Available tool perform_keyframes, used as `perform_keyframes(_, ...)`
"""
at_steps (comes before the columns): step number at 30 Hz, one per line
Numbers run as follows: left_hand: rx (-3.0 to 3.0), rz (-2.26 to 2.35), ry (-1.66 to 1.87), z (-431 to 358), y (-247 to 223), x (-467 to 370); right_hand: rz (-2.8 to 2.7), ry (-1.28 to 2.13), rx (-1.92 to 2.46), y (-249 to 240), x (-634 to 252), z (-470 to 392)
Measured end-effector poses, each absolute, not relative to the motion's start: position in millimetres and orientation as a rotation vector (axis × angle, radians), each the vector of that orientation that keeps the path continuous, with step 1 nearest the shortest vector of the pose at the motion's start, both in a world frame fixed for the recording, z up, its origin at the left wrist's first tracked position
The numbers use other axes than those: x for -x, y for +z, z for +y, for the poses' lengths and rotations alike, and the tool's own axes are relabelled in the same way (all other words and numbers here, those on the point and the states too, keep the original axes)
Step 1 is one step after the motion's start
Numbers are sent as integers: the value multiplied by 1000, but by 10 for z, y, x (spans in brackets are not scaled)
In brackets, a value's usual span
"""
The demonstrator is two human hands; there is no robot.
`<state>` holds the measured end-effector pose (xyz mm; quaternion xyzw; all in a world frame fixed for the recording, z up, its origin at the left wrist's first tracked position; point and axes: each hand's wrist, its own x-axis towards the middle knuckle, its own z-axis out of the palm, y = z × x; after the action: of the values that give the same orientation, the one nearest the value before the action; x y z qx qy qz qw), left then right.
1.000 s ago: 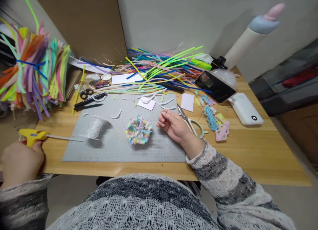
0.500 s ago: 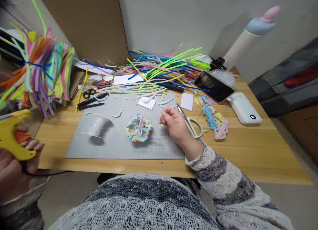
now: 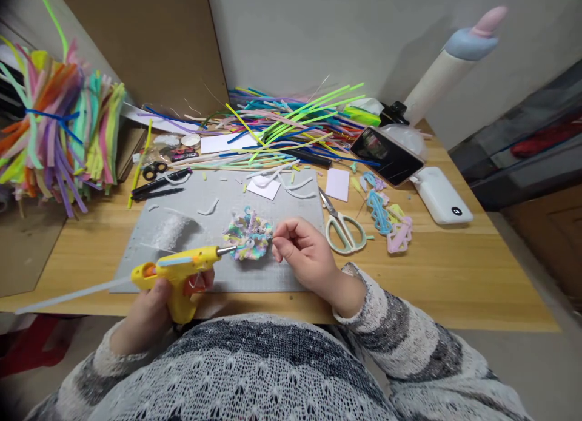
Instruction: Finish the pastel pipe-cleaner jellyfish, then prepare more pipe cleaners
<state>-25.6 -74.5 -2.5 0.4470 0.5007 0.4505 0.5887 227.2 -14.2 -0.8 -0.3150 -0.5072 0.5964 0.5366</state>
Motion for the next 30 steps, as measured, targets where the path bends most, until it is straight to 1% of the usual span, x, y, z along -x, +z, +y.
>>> perform_keyframes(3, -929, 1097, 1133, -662, -48, 174, -1100, 1535, 674, 24, -2258, -108)
perform_keyframes(6, -914, 1056, 1119, -649, -70, 120, -994, 1621, 650, 66, -2258, -72)
perform_keyframes(15, -1018, 1098, 1051, -652, -135, 176, -761, 1690, 767, 13, -2301, 60)
perform_keyframes(20, -1008, 1049, 1078, -631, -178, 166, -840, 1705, 768, -2, -2306, 47)
perform_keyframes(26, -1043, 1036, 896, -615, -146, 151, -1027, 1596, 727, -18, -2324, -91)
perform_keyframes(30, -1088, 1016, 904, -595, -129, 128, -1170, 1546, 701, 14, -2301, -140)
